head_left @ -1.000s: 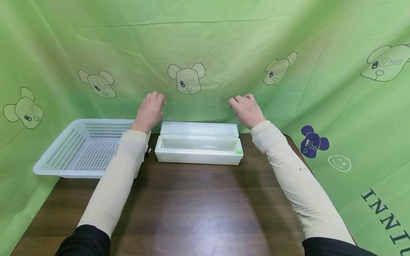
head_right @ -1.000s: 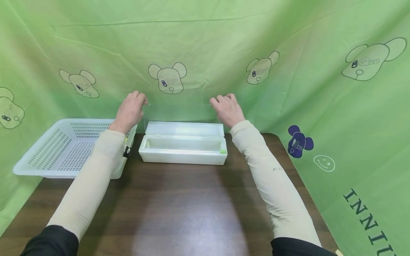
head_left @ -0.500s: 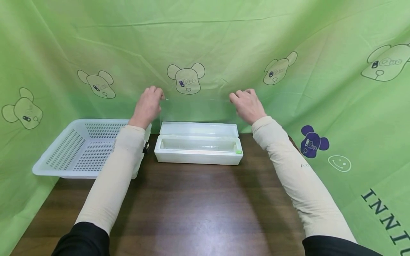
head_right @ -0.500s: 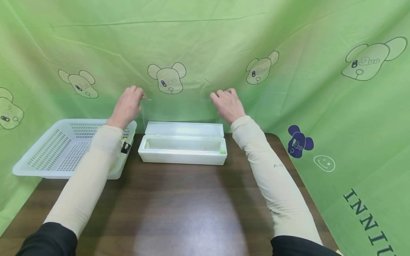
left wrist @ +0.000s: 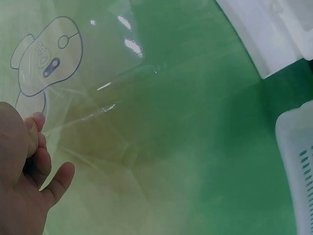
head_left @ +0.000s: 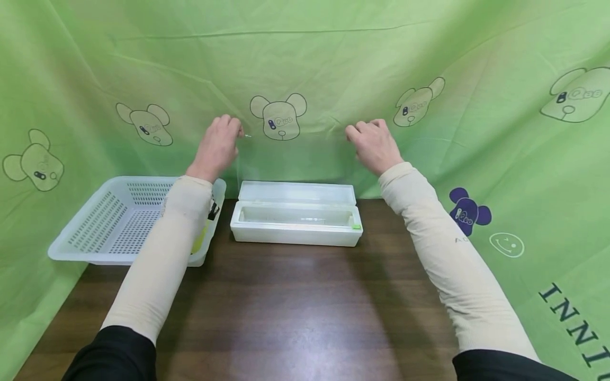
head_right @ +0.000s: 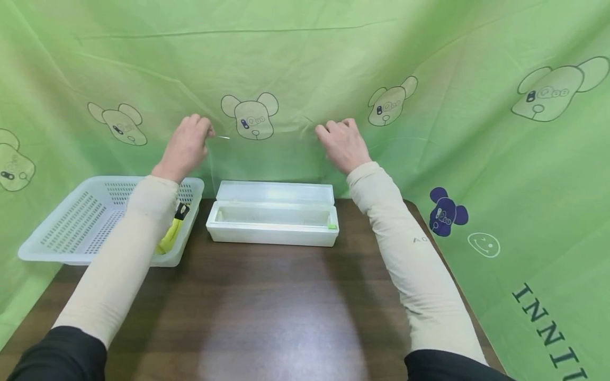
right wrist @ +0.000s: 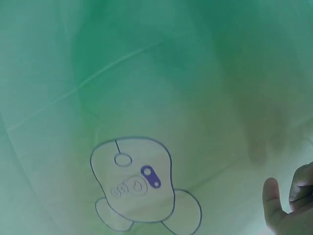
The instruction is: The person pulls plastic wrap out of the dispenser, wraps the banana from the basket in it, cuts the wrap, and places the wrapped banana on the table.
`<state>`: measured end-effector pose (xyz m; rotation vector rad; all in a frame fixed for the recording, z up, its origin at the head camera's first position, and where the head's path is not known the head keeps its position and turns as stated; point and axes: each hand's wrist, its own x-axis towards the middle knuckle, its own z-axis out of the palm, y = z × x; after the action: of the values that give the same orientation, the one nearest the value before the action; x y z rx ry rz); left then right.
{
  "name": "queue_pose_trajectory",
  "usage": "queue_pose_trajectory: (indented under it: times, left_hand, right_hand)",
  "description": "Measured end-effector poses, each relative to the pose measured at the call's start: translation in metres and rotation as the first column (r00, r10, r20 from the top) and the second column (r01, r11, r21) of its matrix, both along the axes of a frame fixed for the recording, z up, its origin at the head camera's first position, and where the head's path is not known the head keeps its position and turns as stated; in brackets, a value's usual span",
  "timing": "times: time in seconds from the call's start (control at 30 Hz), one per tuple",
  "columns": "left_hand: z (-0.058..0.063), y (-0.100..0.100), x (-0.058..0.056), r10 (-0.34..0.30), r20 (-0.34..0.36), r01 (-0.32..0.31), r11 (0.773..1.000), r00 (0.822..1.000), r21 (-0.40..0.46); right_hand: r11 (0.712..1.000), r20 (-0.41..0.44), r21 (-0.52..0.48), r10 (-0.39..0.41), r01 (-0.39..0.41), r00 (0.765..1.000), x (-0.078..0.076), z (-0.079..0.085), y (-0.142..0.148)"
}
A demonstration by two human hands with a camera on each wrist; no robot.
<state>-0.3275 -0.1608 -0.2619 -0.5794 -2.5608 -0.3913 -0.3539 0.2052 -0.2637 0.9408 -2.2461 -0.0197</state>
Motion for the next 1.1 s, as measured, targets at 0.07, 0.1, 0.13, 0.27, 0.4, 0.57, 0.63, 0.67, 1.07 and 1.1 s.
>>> queue_pose_trajectory:
  times: [0.07, 0.1, 0.13, 0.27, 0.4, 0.57, 0.63, 0.67, 1.07, 1.1]
  left_hand:
    - [0.005, 0.000, 0.000, 0.000, -0.005, 0.000, 1.000, 1.000, -0.001]
    - [0.007, 0.000, -0.001, -0.001, -0.008, 0.001, 1.000, 1.000, 0.000]
    - [0.010, 0.000, -0.001, 0.000, -0.013, 0.000, 1.000, 1.000, 0.002]
    - [0.021, -0.001, -0.001, 0.001, -0.024, -0.001, 1.000, 1.000, 0.001]
    - [0.031, -0.002, -0.004, 0.005, -0.035, -0.005, 1.000, 0.999, -0.007]
    - [0.039, -0.002, -0.004, 0.005, -0.055, -0.007, 1.000, 0.999, -0.028]
    - [0.041, -0.002, -0.005, 0.007, -0.052, -0.009, 0.999, 0.999, -0.036]
    - [0.042, -0.002, -0.005, 0.010, -0.049, -0.012, 0.999, 0.999, -0.040]
    - [0.056, -0.004, -0.005, 0.034, -0.047, -0.036, 0.999, 0.998, -0.029]
    - [0.057, -0.005, -0.004, 0.039, -0.045, -0.040, 0.999, 0.998, -0.029]
  right_hand:
    - [1.000, -0.011, -0.009, 0.006, -0.006, 1.000, 0.000, 0.005, 0.000]
    - [1.000, -0.017, -0.012, 0.007, -0.007, 1.000, 0.000, 0.007, 0.000]
    - [1.000, -0.024, -0.016, 0.007, -0.008, 1.000, -0.001, 0.009, 0.000]
    - [1.000, -0.043, -0.022, 0.007, -0.007, 0.999, -0.002, 0.018, -0.001]
    - [1.000, -0.040, -0.018, 0.005, -0.006, 0.999, -0.004, 0.028, -0.001]
    - [1.000, -0.020, -0.011, -0.009, 0.009, 1.000, -0.008, 0.035, -0.001]
    - [1.000, -0.022, -0.007, -0.012, 0.012, 1.000, -0.009, 0.036, -0.001]
    - [1.000, -0.021, -0.006, -0.013, 0.012, 1.000, -0.010, 0.037, -0.001]
    - [1.000, -0.052, -0.005, -0.017, 0.017, 0.999, -0.013, 0.053, -0.006]
    - [1.000, -0.052, -0.005, -0.018, 0.018, 0.998, -0.013, 0.054, -0.006]
